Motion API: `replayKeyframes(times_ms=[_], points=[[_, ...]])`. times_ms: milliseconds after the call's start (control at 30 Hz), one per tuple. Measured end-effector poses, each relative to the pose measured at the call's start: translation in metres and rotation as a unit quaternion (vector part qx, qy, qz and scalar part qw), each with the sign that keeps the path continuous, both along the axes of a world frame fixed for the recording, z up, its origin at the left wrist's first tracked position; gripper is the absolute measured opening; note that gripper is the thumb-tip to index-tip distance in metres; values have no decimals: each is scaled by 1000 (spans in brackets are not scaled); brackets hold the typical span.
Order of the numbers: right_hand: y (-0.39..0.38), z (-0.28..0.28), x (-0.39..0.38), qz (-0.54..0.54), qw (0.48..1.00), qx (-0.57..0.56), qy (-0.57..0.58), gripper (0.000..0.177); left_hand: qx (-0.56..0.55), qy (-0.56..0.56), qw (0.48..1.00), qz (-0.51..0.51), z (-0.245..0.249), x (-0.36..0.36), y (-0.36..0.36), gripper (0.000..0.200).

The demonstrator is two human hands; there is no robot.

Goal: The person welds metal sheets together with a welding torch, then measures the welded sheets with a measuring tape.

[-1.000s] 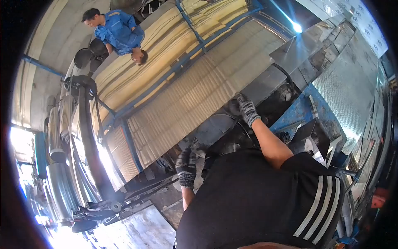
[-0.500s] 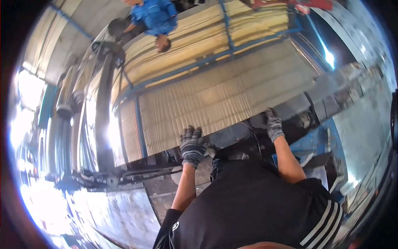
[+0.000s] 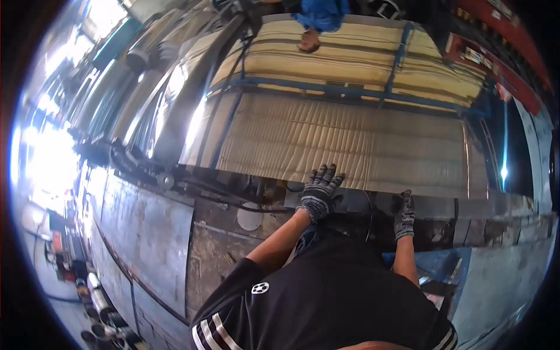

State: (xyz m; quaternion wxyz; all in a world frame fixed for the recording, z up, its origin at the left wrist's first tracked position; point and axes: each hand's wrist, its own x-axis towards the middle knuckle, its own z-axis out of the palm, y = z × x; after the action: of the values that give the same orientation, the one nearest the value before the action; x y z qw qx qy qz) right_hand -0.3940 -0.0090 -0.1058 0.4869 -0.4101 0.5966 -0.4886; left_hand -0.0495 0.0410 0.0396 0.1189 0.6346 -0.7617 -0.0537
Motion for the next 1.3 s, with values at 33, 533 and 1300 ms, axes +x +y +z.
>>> replayKeyframes(times_ms=[33, 533, 1300], points=[[1, -13, 2, 29, 993, -68, 92, 47, 8, 11, 1000, -9, 0, 2, 0, 69], [31, -10, -17, 232, 895, -147, 351, 46, 5, 24, 995, 93, 10, 51, 19, 64], [49, 23, 20, 239, 961, 93, 107, 43, -273, 92, 896, 339, 74, 197, 56, 58]])
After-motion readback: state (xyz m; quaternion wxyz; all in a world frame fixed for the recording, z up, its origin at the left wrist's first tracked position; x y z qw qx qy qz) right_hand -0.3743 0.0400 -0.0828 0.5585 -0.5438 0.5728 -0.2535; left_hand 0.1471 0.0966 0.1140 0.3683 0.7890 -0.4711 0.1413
